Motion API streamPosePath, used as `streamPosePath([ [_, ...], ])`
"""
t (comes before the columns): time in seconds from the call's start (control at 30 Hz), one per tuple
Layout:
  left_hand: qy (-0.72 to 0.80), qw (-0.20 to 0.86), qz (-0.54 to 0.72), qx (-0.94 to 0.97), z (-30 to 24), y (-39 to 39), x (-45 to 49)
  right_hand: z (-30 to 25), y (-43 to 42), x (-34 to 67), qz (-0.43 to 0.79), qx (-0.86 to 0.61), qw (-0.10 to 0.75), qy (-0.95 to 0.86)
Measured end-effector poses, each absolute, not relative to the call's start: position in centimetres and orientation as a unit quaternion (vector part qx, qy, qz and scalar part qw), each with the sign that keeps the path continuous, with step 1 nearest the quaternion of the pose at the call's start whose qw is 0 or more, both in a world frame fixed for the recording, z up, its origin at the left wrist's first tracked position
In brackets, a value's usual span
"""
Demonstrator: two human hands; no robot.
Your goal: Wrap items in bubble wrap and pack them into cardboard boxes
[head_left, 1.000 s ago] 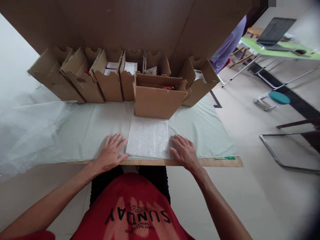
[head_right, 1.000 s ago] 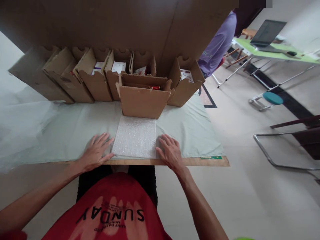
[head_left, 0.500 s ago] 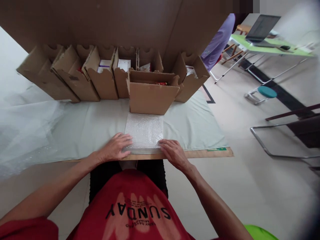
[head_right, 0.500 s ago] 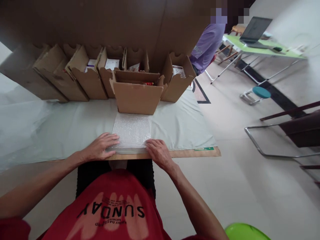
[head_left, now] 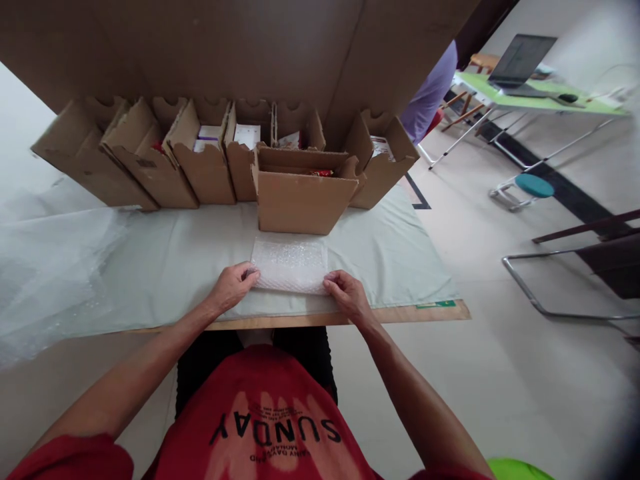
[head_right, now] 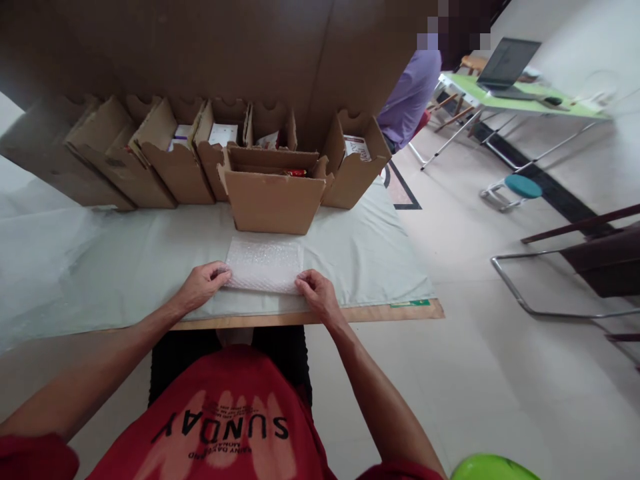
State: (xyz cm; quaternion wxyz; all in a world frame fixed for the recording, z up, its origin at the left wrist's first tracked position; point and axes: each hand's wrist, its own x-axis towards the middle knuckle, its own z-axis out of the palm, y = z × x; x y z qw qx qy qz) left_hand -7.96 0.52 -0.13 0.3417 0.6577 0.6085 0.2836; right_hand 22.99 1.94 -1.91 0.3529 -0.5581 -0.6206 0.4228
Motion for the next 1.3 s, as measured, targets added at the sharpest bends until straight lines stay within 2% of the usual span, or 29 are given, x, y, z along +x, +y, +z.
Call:
streamPosePath([
  [0.13,0.65,0.303,0.259,0.647,-0.2,1.6,-7.4,-1.9,2.7,22.1,0.423,-0.58,0.36,-0.596],
  [0.37,0.708,0.199,0.151,0.66,-0.3,2.5,-6.6,-1.9,2.8,21.2,0.302,-0.65,0.299,-0.63],
  [0.6,0.718,0.183,0.129,0.659,0.0,2.5,-6.3,-1.6,2.8,20.8,0.275,-0.67,0.259,-0.64],
  [0.7,0.693,0.211,0.189,0.663,0.4,2.1,-6.6,-1.2,2.3,21.2,0.273,-0.647,0.288,-0.651],
  [0.8,0.643,0.27,0.271,0.664,0.7,1.7,-7.2,-0.6,1.5,21.4,0.277,-0.607,0.358,-0.653],
  [0.97,0.632,0.323,0.301,0.637,0.2,1.4,-7.5,-0.7,1.3,21.0,0.39,-0.572,0.427,-0.582],
  [1.03,0.646,0.323,0.284,0.631,-0.3,1.5,-7.3,-1.3,1.7,20.6,0.382,-0.597,0.419,-0.567],
  [1.13,0.683,0.269,0.235,0.637,-0.5,2.1,-6.8,-2.2,2.5,20.1,0.304,-0.647,0.385,-0.584],
  [1.3,0.732,0.14,0.087,0.661,0.2,3.2,-5.4,-3.3,3.4,19.7,0.174,-0.703,0.275,-0.633],
])
